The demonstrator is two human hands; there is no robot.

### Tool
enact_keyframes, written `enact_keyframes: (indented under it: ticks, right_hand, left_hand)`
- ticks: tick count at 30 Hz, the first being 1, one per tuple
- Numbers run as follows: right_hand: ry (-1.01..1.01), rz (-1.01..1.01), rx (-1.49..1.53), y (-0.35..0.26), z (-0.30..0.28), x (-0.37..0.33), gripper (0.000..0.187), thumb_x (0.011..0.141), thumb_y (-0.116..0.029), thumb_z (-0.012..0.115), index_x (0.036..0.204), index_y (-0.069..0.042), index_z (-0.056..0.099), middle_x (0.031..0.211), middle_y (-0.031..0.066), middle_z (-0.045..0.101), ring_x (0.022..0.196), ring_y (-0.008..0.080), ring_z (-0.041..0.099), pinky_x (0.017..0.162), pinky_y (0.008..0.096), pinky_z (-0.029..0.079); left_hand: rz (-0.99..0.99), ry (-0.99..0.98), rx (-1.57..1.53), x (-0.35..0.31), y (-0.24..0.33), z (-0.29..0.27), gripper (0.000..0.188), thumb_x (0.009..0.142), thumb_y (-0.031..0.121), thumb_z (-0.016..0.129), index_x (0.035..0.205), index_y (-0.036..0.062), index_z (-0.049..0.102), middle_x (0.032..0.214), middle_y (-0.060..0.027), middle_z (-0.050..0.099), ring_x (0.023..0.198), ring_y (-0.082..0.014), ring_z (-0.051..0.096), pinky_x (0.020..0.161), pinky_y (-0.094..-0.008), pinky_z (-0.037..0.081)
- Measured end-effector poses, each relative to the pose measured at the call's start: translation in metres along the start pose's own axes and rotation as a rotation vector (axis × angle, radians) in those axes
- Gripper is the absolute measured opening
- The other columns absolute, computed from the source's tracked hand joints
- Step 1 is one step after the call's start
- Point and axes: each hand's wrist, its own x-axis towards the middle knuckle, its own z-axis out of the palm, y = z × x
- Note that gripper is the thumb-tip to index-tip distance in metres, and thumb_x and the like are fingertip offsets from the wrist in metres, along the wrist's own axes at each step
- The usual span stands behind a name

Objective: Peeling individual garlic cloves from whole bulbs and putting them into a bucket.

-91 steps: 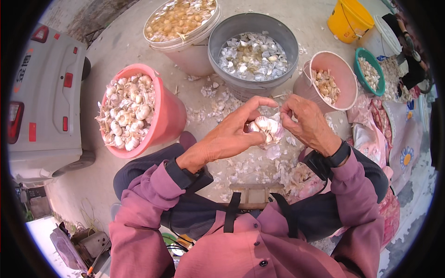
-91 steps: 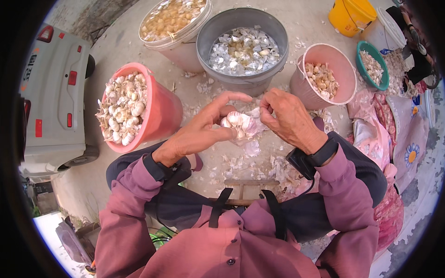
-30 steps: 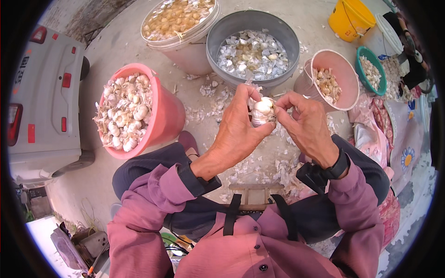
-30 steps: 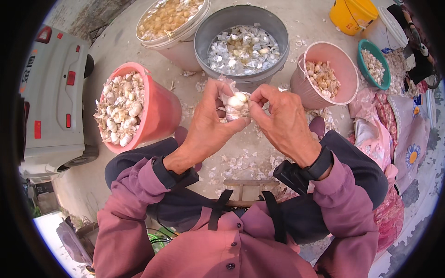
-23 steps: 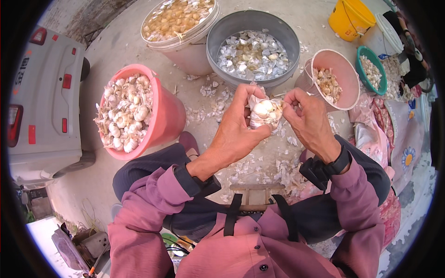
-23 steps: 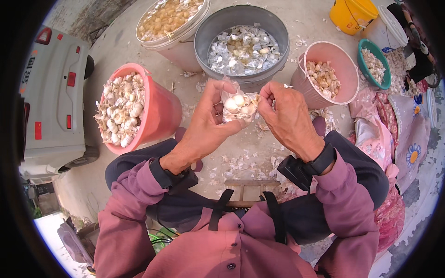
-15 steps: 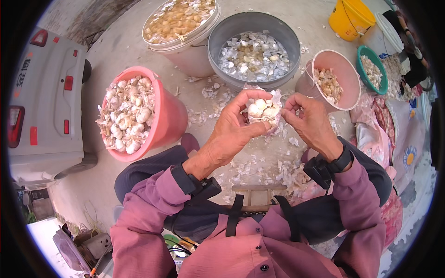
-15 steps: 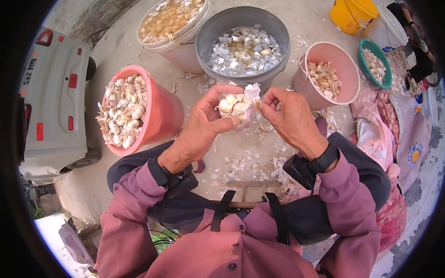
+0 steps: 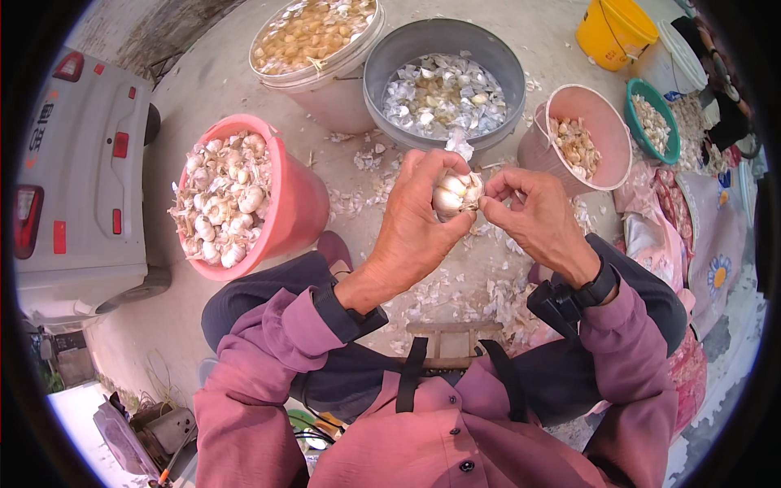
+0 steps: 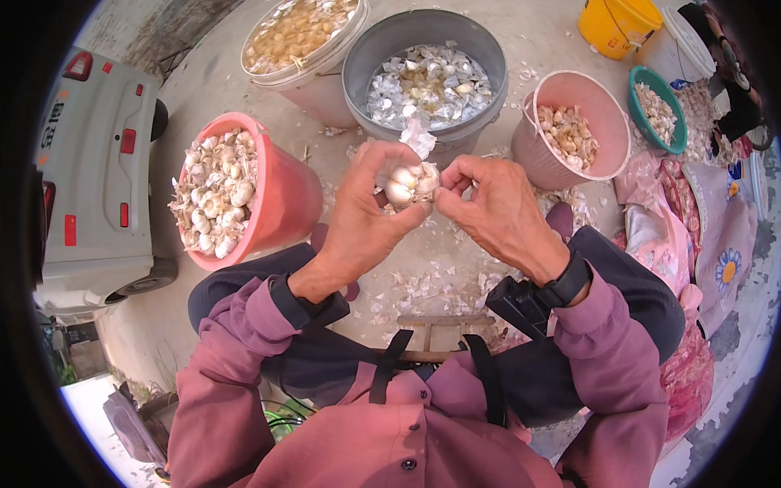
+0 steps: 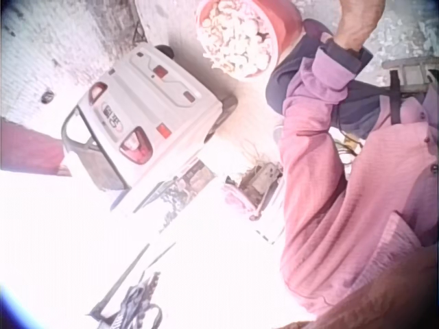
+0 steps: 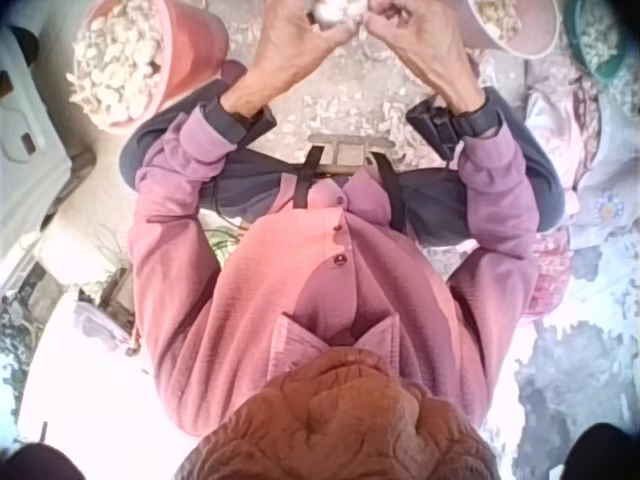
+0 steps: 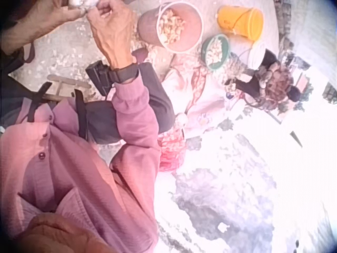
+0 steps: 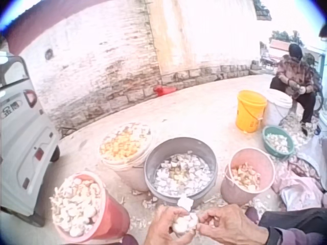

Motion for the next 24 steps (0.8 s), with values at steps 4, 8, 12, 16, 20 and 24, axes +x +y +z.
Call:
enact_keyframes:
  ticks: [4, 8, 12, 16, 20, 24]
  right_hand:
    - [0.028, 0.002, 0.142, 0.015, 0.009, 0.001, 0.017, 0.081, -0.016, 0.066, 0.082, 0.002, 0.065, 0.068, 0.0069, 0.063, 0.057, 0.0126, 0.055, 0.055, 0.0284, 0.044]
    - [0.032, -0.024, 0.061, 0.002, 0.005, -0.002, 0.015, 0.079, -0.012, 0.063, 0.083, 0.003, 0.064, 0.068, 0.0105, 0.064, 0.057, 0.0151, 0.056, 0.056, 0.0304, 0.046]
    - [0.086, -0.063, -0.038, 0.01, 0.008, 0.002, 0.016, 0.079, -0.012, 0.063, 0.082, 0.004, 0.063, 0.067, 0.0125, 0.062, 0.056, 0.0165, 0.056, 0.056, 0.0315, 0.046]
    - [0.089, -0.056, -0.034, 0.029, 0.002, 0.008, 0.017, 0.079, -0.012, 0.063, 0.08, 0.004, 0.061, 0.066, 0.0131, 0.06, 0.057, 0.0166, 0.055, 0.056, 0.032, 0.045]
    - [0.042, 0.012, -0.017, 0.029, -0.001, 0.006, 0.017, 0.08, -0.013, 0.063, 0.079, 0.004, 0.06, 0.066, 0.009, 0.059, 0.06, 0.0143, 0.053, 0.056, 0.031, 0.044]
    - [0.093, 0.009, 0.114, 0.033, 0.0, 0.008, 0.016, 0.083, -0.014, 0.063, 0.083, 0.002, 0.06, 0.067, 0.0056, 0.058, 0.061, 0.0112, 0.051, 0.055, 0.0298, 0.043]
  left_hand:
    - [0.026, 0.008, 0.085, -0.001, 0.002, 0.001, 0.044, 0.074, -0.003, 0.072, 0.111, 0.0084, 0.052, 0.108, -0.0054, 0.047, 0.101, -0.0159, 0.054, 0.078, -0.0274, 0.05]
    - [0.109, 0.024, 0.18, -0.002, 0.005, 0.0, 0.044, 0.072, -0.003, 0.072, 0.11, 0.008, 0.052, 0.104, -0.0061, 0.048, 0.099, -0.0179, 0.053, 0.081, -0.0296, 0.049]
    - [0.116, 0.0, 0.228, -0.001, -0.002, 0.0, 0.044, 0.074, -0.004, 0.072, 0.111, 0.0077, 0.051, 0.104, -0.0042, 0.051, 0.1, -0.0148, 0.056, 0.081, -0.0272, 0.05]
    - [-0.181, -0.103, -0.382, -0.001, 0.008, 0.0, 0.042, 0.076, -0.003, 0.072, 0.111, 0.0078, 0.051, 0.105, -0.0064, 0.057, 0.093, -0.016, 0.06, 0.069, -0.028, 0.052]
    - [-0.379, -0.133, -0.714, 0.0, 0.008, -0.007, 0.044, 0.079, -0.001, 0.072, 0.116, 0.0105, 0.05, 0.108, -0.0037, 0.063, 0.094, -0.0111, 0.062, 0.073, -0.0261, 0.052]
    - [-0.407, -0.107, -0.786, 0.003, 0.0, -0.015, 0.044, 0.081, 0.0, 0.072, 0.118, 0.0107, 0.05, 0.112, -0.0056, 0.063, 0.095, -0.0115, 0.062, 0.078, -0.0267, 0.052]
